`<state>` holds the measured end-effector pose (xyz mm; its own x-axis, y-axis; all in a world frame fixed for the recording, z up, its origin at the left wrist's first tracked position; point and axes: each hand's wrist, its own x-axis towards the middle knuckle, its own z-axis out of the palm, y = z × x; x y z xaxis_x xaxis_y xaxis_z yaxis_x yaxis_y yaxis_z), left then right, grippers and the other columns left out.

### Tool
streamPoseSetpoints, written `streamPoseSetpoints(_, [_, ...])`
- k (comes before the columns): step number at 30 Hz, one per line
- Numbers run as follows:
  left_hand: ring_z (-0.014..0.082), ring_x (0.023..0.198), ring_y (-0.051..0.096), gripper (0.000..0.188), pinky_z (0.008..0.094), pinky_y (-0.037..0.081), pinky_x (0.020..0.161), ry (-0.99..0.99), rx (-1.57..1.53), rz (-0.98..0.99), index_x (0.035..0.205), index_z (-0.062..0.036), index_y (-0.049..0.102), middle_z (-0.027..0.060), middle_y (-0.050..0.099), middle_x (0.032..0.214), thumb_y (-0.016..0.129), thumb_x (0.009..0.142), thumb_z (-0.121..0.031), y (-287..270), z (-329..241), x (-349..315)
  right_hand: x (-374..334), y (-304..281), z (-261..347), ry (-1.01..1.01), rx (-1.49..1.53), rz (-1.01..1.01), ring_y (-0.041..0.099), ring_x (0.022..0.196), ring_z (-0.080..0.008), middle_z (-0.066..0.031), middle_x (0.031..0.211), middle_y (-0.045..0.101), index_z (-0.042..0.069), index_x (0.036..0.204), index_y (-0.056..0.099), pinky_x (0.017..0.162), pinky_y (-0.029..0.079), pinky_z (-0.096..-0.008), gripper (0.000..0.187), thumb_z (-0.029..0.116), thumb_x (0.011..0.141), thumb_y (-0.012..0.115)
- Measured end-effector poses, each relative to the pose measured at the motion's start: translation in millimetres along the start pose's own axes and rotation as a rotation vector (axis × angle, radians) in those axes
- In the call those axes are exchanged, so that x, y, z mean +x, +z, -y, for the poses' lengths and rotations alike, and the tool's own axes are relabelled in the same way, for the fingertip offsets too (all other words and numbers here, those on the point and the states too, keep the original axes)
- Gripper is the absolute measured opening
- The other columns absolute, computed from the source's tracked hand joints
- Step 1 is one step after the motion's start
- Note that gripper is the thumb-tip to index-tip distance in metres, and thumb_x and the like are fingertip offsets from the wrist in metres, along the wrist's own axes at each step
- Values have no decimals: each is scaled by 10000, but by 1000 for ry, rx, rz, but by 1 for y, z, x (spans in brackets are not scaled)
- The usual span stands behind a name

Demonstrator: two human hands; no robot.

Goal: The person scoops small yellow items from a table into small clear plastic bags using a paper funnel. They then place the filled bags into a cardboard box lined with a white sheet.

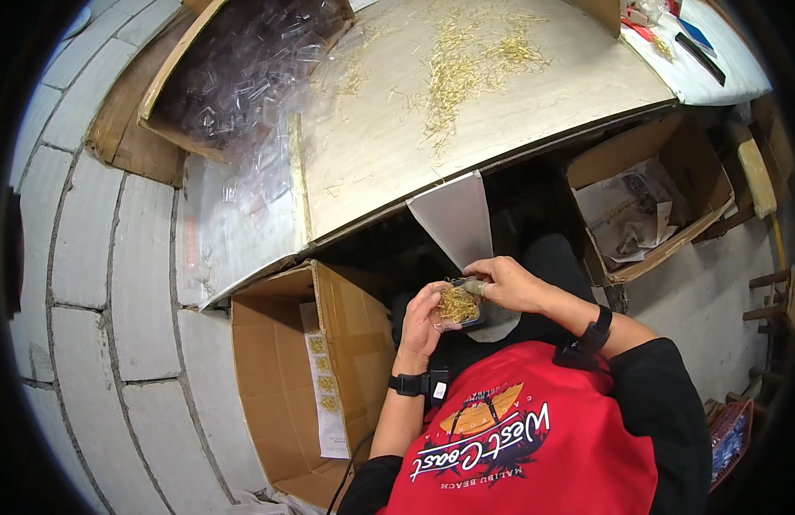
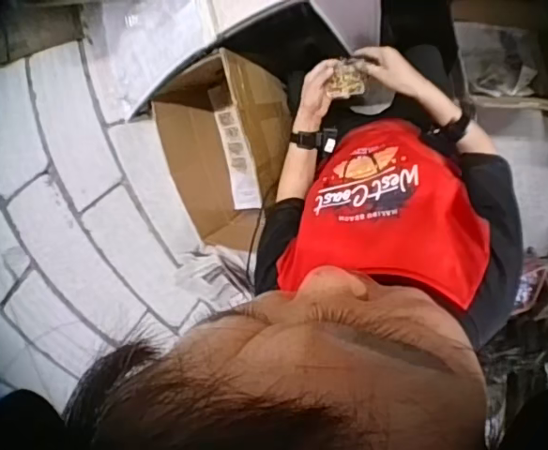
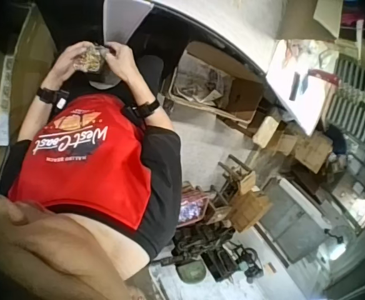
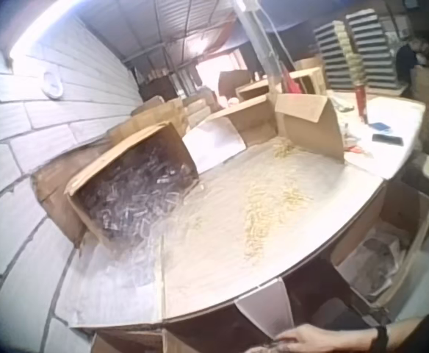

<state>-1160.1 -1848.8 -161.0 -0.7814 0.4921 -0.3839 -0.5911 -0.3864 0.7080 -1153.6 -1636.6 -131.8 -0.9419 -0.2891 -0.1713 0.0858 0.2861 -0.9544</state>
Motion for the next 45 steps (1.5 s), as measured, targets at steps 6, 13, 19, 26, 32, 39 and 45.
streamPoseSetpoints(6, [185,784,662,301,296,580,534,35,63,-8,1114,9,532,109,624,956,423,972,-233,24,-13,-2,4,-1,12,-211,-70,-51,606,1030,-324,-222,1126,609,-18,1235,522,878,475,-363,384,141,889,570])
streamPoseSetpoints(13, [160,625,643,431,282,548,452,132,155,-121,1033,11,571,88,640,856,348,1010,-357,51,-29,6,5,-3,48,-705,-816,-177,561,1130,-304,-172,1177,595,20,1195,558,977,434,-421,462,84,741,617])
streamPoseSetpoints(19, [136,743,635,437,248,526,609,231,55,-207,1042,23,587,83,644,876,358,1013,-348,47,-27,10,-10,5,58,-763,-698,-68,545,1139,-300,-148,1191,581,-3,1189,551,972,446,-388,409,91,797,617])
streamPoseSetpoints(26, [130,877,618,334,258,505,769,238,-17,-115,1057,24,578,94,632,989,390,1007,-248,51,-23,9,-3,9,62,-611,-550,-143,535,1150,-300,-149,1249,542,10,1187,549,922,489,-366,539,-40,653,601])
streamPoseSetpoints(32, [155,855,629,298,281,524,741,154,-84,2,1091,-27,551,68,626,959,407,993,-269,42,-26,1,3,3,52,-620,-775,-100,439,1269,-322,-166,1353,467,18,1261,502,1041,373,-437,512,104,772,622])
streamPoseSetpoints(39, [90,770,603,357,247,499,664,203,-78,-201,1032,-40,570,34,621,909,402,1003,-354,47,-12,9,4,19,57,-421,-933,-99,318,1356,-301,-193,1409,396,-18,1352,390,1101,219,-519,670,465,898,489])
streamPoseSetpoints(45, [67,698,574,322,202,464,569,213,32,-197,1039,-20,581,22,614,865,442,996,-308,48,-24,3,7,13,63,-462,-768,-100,280,1380,-276,-165,1444,357,20,1391,349,1098,200,-546,673,441,892,508])
